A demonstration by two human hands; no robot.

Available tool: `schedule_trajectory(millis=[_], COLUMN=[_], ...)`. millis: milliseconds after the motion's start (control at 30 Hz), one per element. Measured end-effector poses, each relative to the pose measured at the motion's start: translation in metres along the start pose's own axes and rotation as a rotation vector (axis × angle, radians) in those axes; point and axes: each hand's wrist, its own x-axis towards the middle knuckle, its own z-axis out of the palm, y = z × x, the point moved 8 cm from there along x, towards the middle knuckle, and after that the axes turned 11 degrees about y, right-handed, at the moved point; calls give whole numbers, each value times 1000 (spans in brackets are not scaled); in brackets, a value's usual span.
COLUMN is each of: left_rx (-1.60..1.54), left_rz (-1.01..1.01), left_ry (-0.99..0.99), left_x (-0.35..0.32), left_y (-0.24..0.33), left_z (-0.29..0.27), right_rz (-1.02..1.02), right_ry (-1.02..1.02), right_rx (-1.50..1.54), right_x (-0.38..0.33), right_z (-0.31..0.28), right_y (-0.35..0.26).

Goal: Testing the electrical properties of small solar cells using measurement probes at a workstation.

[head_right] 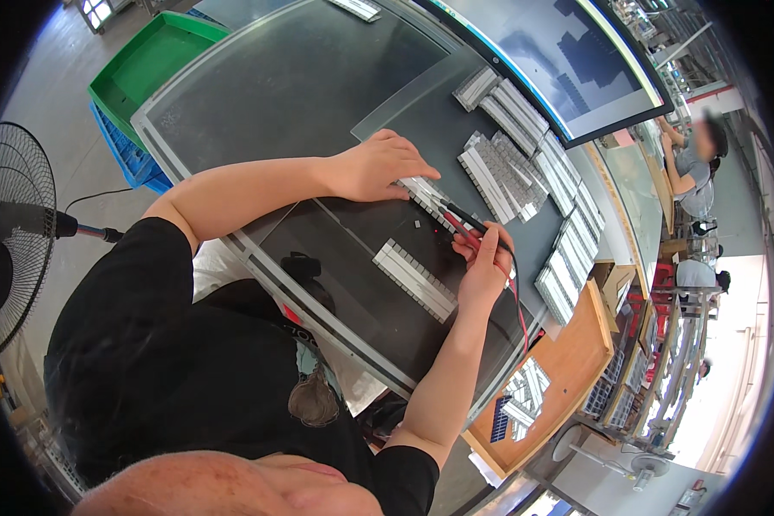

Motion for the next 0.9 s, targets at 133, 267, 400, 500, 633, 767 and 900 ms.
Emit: schedule_trajectory(millis=[133, 267, 400, 500, 633, 767, 900], left_rx=[11, -7, -3, -1, -13, 7, 2], left_rz=[5, 0, 0, -3, -2, 13, 24], left_ry=[-4, -8, -11, -19, -20, 0, 8], left_x=[-1, 1, 1, 1, 2, 0, 0], left_y=[-1, 2, 2, 2, 3, 0, 1], left_z=[2, -2, -2, -1, -1, 1, -1], right_rz=[-7, -12, -18, -19, -13, -6, -4], right_ry=[5, 7, -8, -8, 9, 5, -5], right_rx=[0, -25, -21, -22, -29, -28, -30], right_x=[1, -1, 0, -1, -2, -2, -1], right_z=[-1, 0, 1, 2, 0, 1, 1], right_y=[1, -1, -1, -2, -2, -2, -1])
